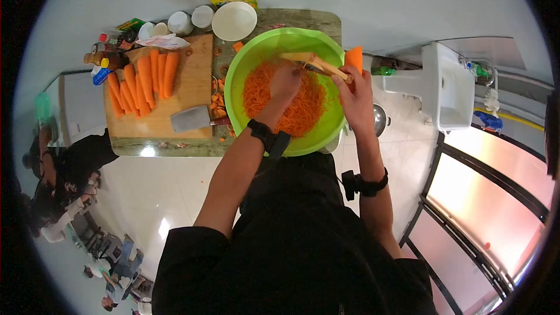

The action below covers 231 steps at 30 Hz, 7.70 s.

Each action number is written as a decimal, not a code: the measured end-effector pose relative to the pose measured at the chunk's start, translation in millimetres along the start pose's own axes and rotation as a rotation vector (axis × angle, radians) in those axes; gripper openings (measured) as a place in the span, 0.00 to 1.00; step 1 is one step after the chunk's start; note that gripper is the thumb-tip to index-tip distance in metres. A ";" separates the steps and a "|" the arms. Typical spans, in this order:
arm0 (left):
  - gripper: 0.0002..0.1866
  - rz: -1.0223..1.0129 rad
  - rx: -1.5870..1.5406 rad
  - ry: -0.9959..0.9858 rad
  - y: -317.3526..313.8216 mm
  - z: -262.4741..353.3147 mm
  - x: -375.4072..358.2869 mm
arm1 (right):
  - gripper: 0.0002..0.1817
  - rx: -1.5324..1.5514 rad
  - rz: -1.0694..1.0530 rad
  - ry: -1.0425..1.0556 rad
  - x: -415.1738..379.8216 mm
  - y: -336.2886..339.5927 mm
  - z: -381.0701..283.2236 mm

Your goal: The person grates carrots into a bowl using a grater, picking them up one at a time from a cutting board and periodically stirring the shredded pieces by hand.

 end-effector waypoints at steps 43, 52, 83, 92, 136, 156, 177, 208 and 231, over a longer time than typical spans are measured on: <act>0.20 -0.363 -0.361 -0.102 -60.1 -94.7 -52.7 | 0.21 -0.370 -0.411 -0.117 -77.6 -46.4 19.7; 0.29 -0.581 -0.667 -0.485 -82.7 -83.8 -48.0 | 0.16 -0.777 -0.765 0.025 -46.9 -81.1 -27.0; 0.22 -0.729 -0.880 -0.121 -47.9 -73.6 -92.9 | 0.17 -0.831 -0.494 -0.077 38.5 -142.1 69.6; 0.22 -0.676 -1.019 -0.188 -45.6 -71.7 -98.8 | 0.11 -0.677 -0.602 0.113 -91.3 -82.7 5.2; 0.37 -0.222 0.930 -0.166 -60.5 -80.9 -4.8 | 0.13 -0.656 -0.392 -0.018 1.9 -120.5 3.2; 0.22 0.048 0.438 0.029 -59.2 -83.9 -14.3 | 0.15 -0.759 -0.353 0.130 104.6 -179.7 42.5; 0.28 -0.294 -1.052 0.589 -45.7 -82.2 -36.0 | 0.18 -0.730 -0.517 -0.104 -14.4 -118.7 -36.3; 0.25 -0.191 -0.544 -0.185 30.2 -76.9 -147.9 | 0.25 -0.617 -0.356 -0.297 -7.9 -109.4 -19.8; 0.15 0.459 0.536 -1.173 -10.0 -83.6 -131.1 | 0.20 -0.647 -0.438 -0.196 -31.3 -105.0 -40.8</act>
Point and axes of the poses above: each hand's wrist, its own x-axis towards the middle knuckle, its own y-axis out of the back of the hand, z = x × y, the point moved 3 cm from there along x, towards the middle knuckle, and after that the axes turned 12 degrees about x, right-handed, at the moved point
